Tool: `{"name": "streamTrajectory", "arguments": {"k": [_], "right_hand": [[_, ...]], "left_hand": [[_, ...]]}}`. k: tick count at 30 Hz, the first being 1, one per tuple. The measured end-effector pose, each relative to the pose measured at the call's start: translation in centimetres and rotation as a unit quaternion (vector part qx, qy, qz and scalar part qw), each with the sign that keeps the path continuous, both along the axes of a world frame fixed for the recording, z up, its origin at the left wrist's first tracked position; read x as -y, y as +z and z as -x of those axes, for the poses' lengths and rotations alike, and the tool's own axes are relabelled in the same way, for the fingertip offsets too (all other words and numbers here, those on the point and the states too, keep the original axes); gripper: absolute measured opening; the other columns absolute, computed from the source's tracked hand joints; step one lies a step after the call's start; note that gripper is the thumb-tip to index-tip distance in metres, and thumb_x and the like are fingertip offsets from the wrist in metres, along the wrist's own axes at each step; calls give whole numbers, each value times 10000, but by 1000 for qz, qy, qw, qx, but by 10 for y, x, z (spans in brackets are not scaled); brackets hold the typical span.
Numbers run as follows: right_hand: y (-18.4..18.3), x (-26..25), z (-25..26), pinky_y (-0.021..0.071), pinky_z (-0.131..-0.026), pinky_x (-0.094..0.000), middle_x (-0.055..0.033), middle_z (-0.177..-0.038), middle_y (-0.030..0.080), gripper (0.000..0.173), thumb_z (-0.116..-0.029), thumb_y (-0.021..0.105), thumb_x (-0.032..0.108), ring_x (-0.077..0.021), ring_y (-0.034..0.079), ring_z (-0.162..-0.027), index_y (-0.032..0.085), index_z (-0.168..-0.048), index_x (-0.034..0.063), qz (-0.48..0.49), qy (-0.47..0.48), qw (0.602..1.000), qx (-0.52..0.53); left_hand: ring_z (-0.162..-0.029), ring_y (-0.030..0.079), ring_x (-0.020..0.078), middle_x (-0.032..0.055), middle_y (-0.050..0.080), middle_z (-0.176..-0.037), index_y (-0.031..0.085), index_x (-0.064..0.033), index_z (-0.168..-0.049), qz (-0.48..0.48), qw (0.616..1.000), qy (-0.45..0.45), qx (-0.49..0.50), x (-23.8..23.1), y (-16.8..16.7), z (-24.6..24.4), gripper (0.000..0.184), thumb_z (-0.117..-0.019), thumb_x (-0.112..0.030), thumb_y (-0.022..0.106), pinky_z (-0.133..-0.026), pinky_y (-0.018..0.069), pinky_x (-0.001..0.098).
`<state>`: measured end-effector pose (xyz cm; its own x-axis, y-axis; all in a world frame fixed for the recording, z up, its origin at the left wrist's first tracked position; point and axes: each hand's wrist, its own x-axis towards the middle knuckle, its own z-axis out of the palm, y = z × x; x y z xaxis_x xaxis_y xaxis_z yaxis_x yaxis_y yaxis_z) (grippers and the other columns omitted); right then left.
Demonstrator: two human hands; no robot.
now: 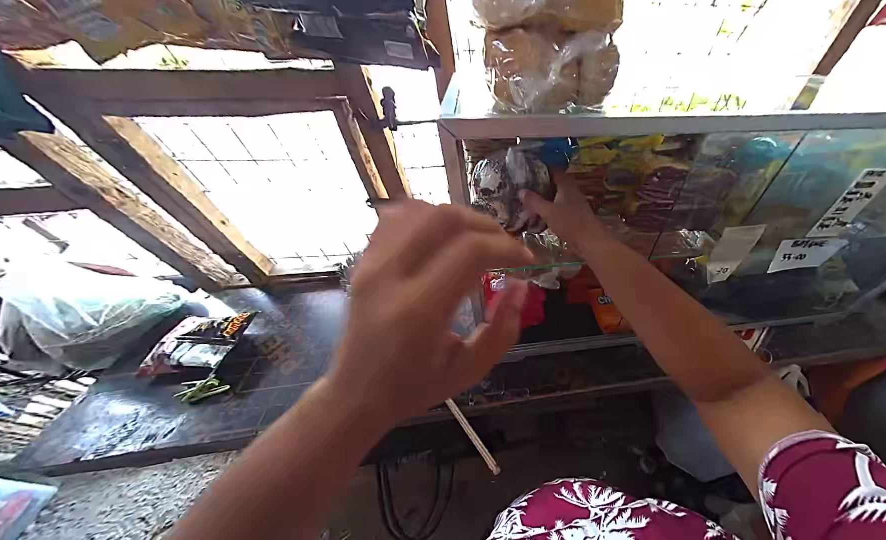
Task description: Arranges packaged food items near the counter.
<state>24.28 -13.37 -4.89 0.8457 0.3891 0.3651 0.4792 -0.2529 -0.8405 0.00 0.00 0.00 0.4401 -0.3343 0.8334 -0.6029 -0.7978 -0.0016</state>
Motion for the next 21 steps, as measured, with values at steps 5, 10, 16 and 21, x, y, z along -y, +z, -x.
{"name": "streamTrajectory", "arguments": {"k": [5, 10, 16, 21], "right_hand": [[2, 0, 9, 539, -1013, -439, -235, -1349, 578, 607, -954, 701, 156, -276, 628, -1196, 407, -1451, -31, -65, 26, 997, -40], [0, 6, 30, 558, -980, -392, -202, -1377, 552, 700, -918, 725, 66, -228, 623, -1198, 327, -1492, 19, -134, 43, 989, -42], [-24, 29, 79, 546, -1031, -336, -185, -1401, 545, 692, -914, 681, 4, -178, 602, -1247, 325, -1504, -70, -272, 45, 952, 136], [-65, 104, 154, 560, -1022, -344, 48, -1489, 526, 693, -942, 716, 122, -111, 591, -1266, 403, -1552, 230, -302, 58, 938, 159]], "left_hand": [[-1306, 574, 337, 160, 628, -1357, 664, -38, -1278, -165, 965, 60, -195, 5, -86, -41, 475, -922, -351, 703, -1143, 387, 557], [-1485, 369, 367, 216, 373, -1603, 462, -54, -1516, -135, 947, 65, -285, 4, -116, -60, 742, -923, -416, 722, -1202, 314, 523], [-1473, 390, 352, 188, 414, -1583, 496, -59, -1491, -125, 949, 29, -289, -1, -121, -58, 671, -926, -341, 723, -1184, 341, 527], [-1355, 523, 346, 171, 567, -1432, 630, -37, -1326, -64, 975, -15, -212, 2, -114, -63, 463, -931, -276, 667, -1094, 451, 520]]}}
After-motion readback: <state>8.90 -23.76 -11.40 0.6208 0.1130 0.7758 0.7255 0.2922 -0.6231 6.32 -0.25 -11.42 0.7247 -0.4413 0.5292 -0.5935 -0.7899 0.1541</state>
